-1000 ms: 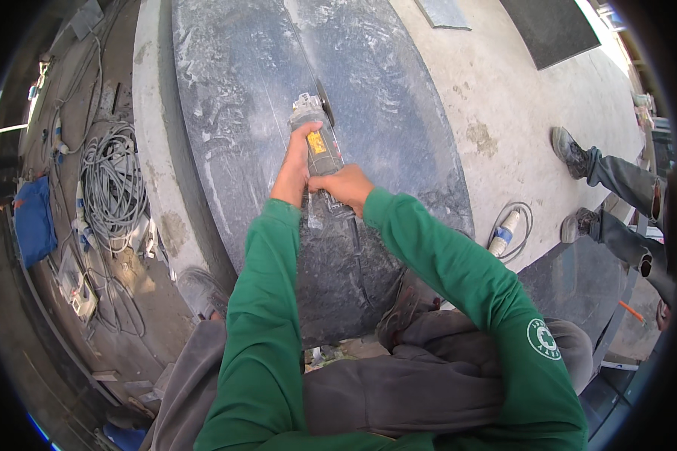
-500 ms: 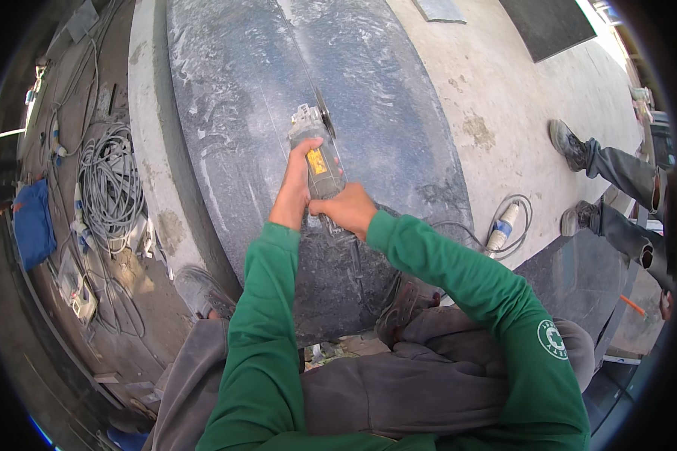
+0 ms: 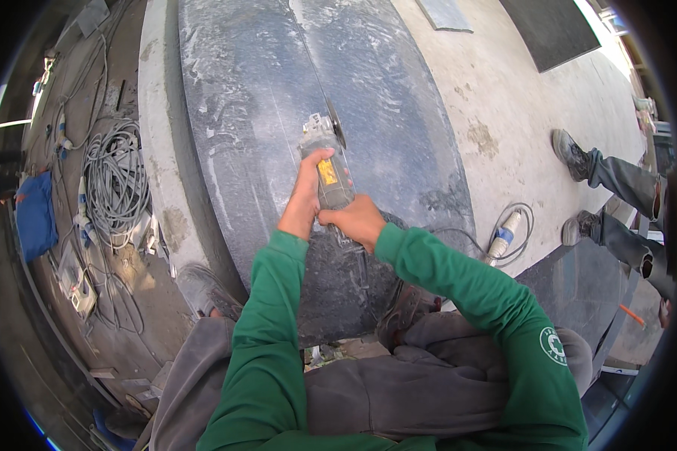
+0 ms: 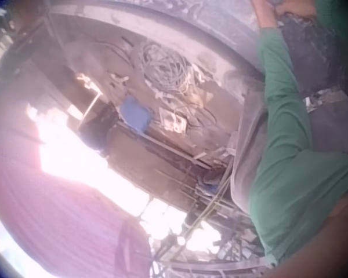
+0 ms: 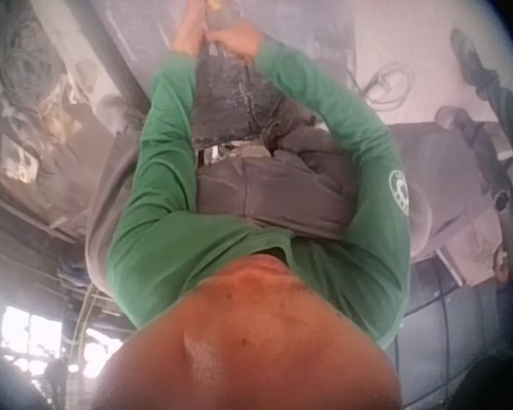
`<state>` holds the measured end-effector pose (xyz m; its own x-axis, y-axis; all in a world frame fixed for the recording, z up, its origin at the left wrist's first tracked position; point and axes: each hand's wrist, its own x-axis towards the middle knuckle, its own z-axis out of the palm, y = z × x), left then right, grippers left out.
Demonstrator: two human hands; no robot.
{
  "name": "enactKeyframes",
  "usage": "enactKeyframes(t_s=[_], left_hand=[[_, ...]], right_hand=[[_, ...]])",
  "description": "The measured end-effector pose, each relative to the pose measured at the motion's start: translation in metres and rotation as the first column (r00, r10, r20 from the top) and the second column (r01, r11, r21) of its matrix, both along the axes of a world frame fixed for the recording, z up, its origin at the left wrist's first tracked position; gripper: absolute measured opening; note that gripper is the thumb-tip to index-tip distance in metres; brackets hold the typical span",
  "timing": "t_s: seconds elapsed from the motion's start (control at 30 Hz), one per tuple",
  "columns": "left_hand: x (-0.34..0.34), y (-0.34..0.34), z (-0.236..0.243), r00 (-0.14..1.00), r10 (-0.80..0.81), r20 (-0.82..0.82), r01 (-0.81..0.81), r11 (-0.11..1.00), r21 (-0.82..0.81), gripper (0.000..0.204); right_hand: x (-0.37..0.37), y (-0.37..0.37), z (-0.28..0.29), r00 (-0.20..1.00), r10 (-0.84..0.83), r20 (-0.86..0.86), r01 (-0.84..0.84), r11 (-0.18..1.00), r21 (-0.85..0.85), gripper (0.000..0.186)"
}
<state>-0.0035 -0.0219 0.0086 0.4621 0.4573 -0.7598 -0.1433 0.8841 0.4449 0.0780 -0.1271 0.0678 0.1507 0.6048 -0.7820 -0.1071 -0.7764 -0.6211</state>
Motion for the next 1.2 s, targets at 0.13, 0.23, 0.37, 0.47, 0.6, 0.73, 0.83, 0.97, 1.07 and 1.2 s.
enactKeyframes(t_s=[0.13, 0.23, 0.37, 0.47, 0.6, 0.73, 0.83, 0.97, 1.07, 1.2], left_hand=[[0.002, 0.014, -0.006, 1.000, -0.014, 0.015, 0.014, 1.000, -0.007, 0.049], [0.010, 0.038, -0.010, 1.000, -0.020, 0.002, 0.020, 1.000, -0.003, 0.048], [0.012, 0.056, -0.019, 1.000, -0.015, 0.011, 0.015, 1.000, 0.024, 0.048], [0.009, 0.044, -0.013, 1.000, -0.005, -0.018, 0.005, 1.000, 0.013, 0.049], [0.001, 0.012, -0.005, 1.000, -0.018, -0.002, 0.018, 1.000, 0.003, 0.048], [-0.002, 0.001, -0.003, 1.000, -0.017, 0.001, 0.017, 1.000, -0.012, 0.048], [0.003, 0.014, -0.005, 1.000, -0.021, 0.008, 0.021, 0.999, -0.024, 0.048], [0.009, 0.044, -0.018, 1.000, -0.021, 0.011, 0.020, 1.000, 0.012, 0.050], [0.014, 0.052, -0.018, 1.000, -0.029, -0.005, 0.030, 0.999, 0.025, 0.051], [0.009, 0.039, -0.014, 0.999, -0.028, -0.018, 0.028, 1.000, 0.013, 0.053]], right_hand=[[0.003, 0.013, -0.005, 0.999, -0.035, -0.038, 0.037, 0.999, 0.038, 0.039], [0.008, 0.036, -0.014, 0.997, -0.059, -0.046, 0.062, 0.996, 0.063, 0.039], [0.012, 0.053, -0.014, 0.997, -0.050, -0.060, 0.054, 0.996, 0.065, 0.040], [0.009, 0.042, -0.012, 0.997, -0.036, -0.067, 0.045, 0.991, 0.126, 0.038], [0.000, 0.012, -0.004, 1.000, -0.012, 0.001, 0.012, 0.999, 0.031, 0.038], [-0.003, 0.002, 0.001, 1.000, -0.002, 0.012, 0.002, 1.000, 0.001, 0.039], [0.003, 0.014, 0.000, 1.000, -0.012, -0.013, 0.012, 1.000, 0.019, 0.038], [0.010, 0.041, -0.014, 0.995, -0.053, -0.082, 0.061, 0.993, 0.097, 0.039], [0.015, 0.050, -0.011, 0.994, -0.057, -0.090, 0.063, 0.996, 0.069, 0.040], [0.011, 0.038, -0.002, 0.997, -0.037, -0.071, 0.043, 0.995, 0.086, 0.038]])
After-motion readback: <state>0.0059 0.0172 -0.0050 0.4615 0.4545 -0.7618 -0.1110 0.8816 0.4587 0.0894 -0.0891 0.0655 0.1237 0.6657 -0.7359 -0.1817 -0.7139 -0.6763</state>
